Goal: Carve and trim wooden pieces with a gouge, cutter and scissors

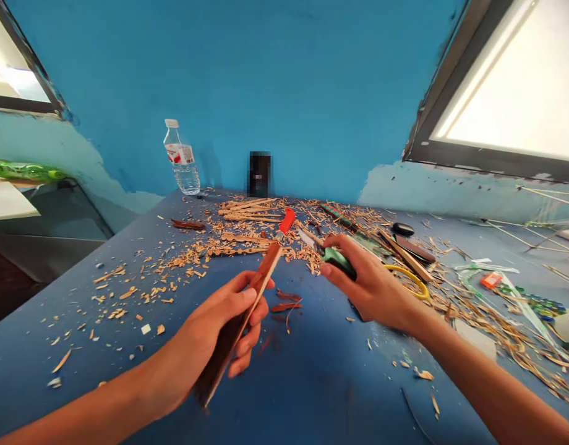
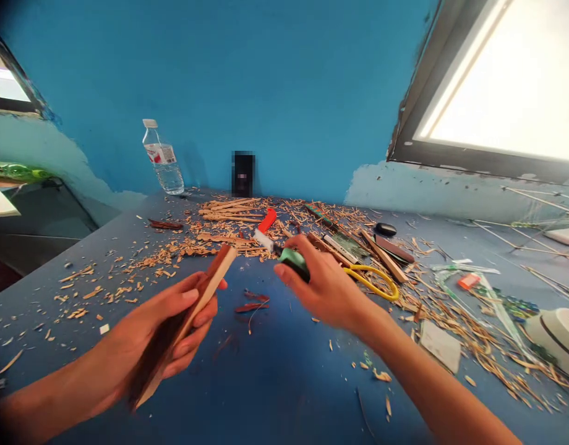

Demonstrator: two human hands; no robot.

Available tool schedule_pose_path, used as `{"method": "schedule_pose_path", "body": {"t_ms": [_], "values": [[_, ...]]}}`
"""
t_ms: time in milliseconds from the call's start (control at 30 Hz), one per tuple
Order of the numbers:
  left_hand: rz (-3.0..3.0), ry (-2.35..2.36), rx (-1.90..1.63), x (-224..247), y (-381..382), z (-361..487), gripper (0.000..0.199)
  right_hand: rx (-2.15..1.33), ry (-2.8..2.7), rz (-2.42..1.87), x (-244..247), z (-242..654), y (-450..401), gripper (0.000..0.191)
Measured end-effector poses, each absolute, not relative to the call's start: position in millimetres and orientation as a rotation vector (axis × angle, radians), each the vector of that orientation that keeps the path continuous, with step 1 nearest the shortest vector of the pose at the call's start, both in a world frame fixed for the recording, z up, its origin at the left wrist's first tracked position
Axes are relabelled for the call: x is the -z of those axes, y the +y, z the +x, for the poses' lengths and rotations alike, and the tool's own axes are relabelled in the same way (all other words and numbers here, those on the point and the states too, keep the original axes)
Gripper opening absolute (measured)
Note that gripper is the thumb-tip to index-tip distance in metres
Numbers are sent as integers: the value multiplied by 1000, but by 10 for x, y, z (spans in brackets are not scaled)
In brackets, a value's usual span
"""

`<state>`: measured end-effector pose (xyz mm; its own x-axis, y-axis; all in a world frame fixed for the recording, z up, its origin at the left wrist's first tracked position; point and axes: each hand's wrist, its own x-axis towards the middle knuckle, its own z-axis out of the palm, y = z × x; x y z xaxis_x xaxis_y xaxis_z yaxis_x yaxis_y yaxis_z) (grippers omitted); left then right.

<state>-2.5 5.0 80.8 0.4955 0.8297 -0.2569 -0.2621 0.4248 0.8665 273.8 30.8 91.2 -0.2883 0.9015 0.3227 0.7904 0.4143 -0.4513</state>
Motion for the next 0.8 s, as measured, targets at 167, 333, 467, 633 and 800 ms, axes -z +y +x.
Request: {"method": "schedule_pose_path", "body": {"t_ms": [167,333,467,633,800], "values": [[866,774,-770,-660,73,66,30,-140,-2322,-1215,-698,2502,-74,23],[863,637,-716,-607,43,70,35,-5,-2417,-1142,-643,2348,-142,22],[959,708,-686,-573,-42,93,44,84,-2433,-1179,-633,2319,-118,29],[1118,961,-775,-642,33,272,47,204,-2489,-1391,-693,2298,-16,39],[1213,1090,-905,-761,351,512,23,308,-2430,-1785,-856,2321,339,28]]}}
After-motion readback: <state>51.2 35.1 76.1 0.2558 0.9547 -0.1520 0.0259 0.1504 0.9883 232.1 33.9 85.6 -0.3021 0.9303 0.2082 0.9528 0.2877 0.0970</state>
